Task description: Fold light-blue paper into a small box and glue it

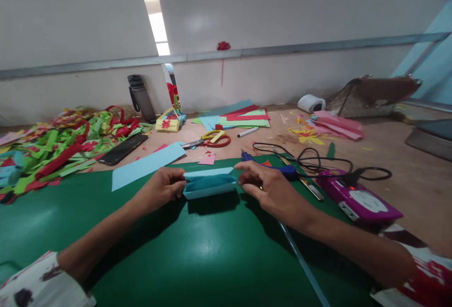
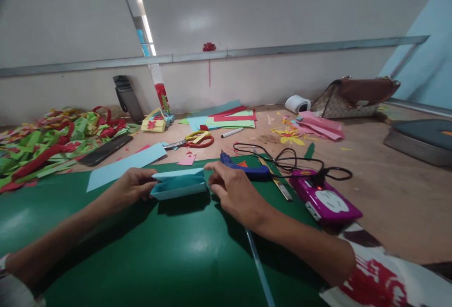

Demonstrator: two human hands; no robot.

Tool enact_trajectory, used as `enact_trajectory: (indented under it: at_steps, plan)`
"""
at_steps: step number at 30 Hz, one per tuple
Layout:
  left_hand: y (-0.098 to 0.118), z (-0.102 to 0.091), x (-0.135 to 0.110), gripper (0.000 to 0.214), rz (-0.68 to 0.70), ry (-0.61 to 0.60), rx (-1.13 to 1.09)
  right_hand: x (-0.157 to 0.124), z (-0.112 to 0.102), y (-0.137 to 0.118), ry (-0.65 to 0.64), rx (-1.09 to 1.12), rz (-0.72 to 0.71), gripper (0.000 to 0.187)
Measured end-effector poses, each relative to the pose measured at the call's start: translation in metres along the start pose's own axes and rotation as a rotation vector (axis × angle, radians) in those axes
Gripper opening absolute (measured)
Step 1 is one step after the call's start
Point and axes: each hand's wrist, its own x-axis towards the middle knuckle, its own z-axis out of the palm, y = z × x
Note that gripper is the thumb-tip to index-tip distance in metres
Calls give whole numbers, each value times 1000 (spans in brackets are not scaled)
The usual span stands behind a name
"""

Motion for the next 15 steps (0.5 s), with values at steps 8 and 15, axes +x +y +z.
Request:
enact_trajectory:
  at_steps: [8, 15]
  plan:
    - [-4, 0, -1, 20, 6, 18, 60, -1, 4, 0, 94, -137, -102, 21]
    - [-2, 5, 2, 24, -18, 92, 41, -29, -16, -29, 336, -53, -303, 21]
